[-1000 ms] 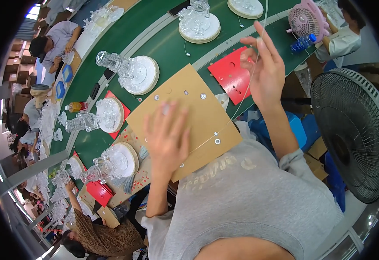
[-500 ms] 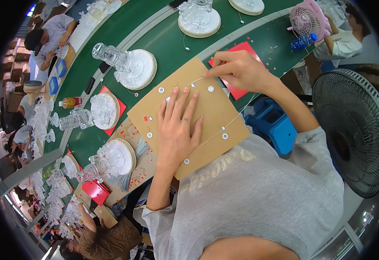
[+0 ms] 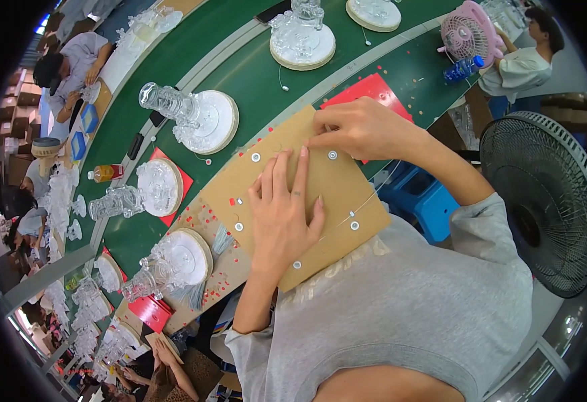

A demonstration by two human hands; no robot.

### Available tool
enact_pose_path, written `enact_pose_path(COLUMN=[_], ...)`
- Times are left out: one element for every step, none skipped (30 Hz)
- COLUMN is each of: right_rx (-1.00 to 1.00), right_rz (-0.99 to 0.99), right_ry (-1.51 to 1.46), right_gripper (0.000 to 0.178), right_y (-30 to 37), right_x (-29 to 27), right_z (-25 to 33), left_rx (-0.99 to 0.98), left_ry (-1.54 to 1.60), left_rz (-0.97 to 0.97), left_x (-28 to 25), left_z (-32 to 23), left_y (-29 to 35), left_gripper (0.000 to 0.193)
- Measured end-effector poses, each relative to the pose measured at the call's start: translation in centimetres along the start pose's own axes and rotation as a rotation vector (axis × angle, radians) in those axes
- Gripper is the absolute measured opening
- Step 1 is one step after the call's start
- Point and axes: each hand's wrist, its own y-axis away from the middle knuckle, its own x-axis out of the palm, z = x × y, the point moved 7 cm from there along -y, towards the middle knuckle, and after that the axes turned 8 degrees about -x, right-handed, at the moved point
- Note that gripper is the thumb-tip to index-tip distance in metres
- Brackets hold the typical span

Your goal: Assembling electrical components and wiring onto a mounting board for a lighting fixture.

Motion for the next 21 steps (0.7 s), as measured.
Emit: enact_pose_path(right_rx=[0.001,-0.02,-0.045,-0.049,-0.054,-0.054,-0.079,-0.077,-0.115,-0.153,-0.15,-0.169,-0.188,-0.19,-0.184,-0.177,-0.179,-0.171,-0.164,-0.168,-0.19], right_rz=[0.001,-0.01,-0.016,-0.011,-0.001,0.007,0.052,0.054,0.055,0.055,0.055,0.124,0.192,0.19,0.227,0.265,0.265,0.226,0.189,0.191,0.2], right_ry=[0.006,0.017,0.037,0.052,0.035,0.008,0.045,0.047,0.122,0.196,0.194,0.243,0.293,0.292,0.277,0.262,0.265,0.235,0.204,0.206,0.228], right_gripper=[0.029,0.028,0.028,0.028,0.029,0.03,0.029,0.029,0.027,0.027,0.027,0.026,0.026,0.026,0.026,0.026,0.026,0.026,0.027,0.027,0.027], right_y=[0.1,0.4,0.6,0.8,0.9,0.9,0.8,0.9,0.9,0.9,0.9,0.7,0.6,0.4,0.3,0.3,0.3,0.3,0.3,0.2,0.2], right_x=[0.0,-0.2,-0.6,-0.5,-0.2,0.1,0.2,0.1,0.2,0.3,0.1,0.3,0.5,0.3,0.3,0.4,0.5,0.5,0.4,0.3,0.3], right_z=[-0.1,0.0,-0.5,-0.8,-0.7,-0.2,0.3,0.1,0.4,0.7,0.8,0.9,1.0,1.0,0.8,0.6,0.6,0.7,0.7,0.4,0.3], left_rx=[0.004,0.017,0.032,0.039,0.032,0.022,0.025,0.033,0.039,0.039,0.041,0.041,0.038,0.028,0.02,0.021,0.017,0.011,0.009,0.017,0.024], left_ry=[0.002,0.043,0.088,0.094,0.093,0.091,0.094,0.11,0.124,0.125,0.135,0.144,0.141,0.139,0.138,0.138,0.132,0.126,0.127,0.133,0.137], left_rz=[-0.004,-0.012,-0.03,-0.044,-0.037,-0.019,-0.021,-0.035,-0.047,-0.044,-0.045,-0.051,-0.051,-0.049,-0.049,-0.052,-0.047,-0.043,-0.047,-0.048,-0.043], left_x=[0.0,-0.1,0.0,0.0,0.1,0.1,0.2,0.3,0.2,0.2,0.2,0.2,0.2,0.3,0.4,0.3,0.3,0.3,0.4,0.4,0.5], left_z=[0.1,0.2,0.1,0.2,0.3,0.5,0.6,0.6,0.7,0.7,0.6,0.5,0.5,0.5,0.5,0.5,0.4,0.4,0.4,0.5,0.5], left_y=[0.1,0.2,-0.2,-0.2,-0.1,0.3,0.2,0.1,0.2,0.2,0.1,0.0,0.1,0.1,-0.1,-0.1,0.0,0.0,-0.2,-0.4,-0.4], left_gripper=[0.076,0.075,0.074,0.074,0.074,0.073,0.073,0.073,0.073,0.073,0.073,0.072,0.072,0.072,0.072,0.072,0.073,0.074,0.074,0.074,0.074])
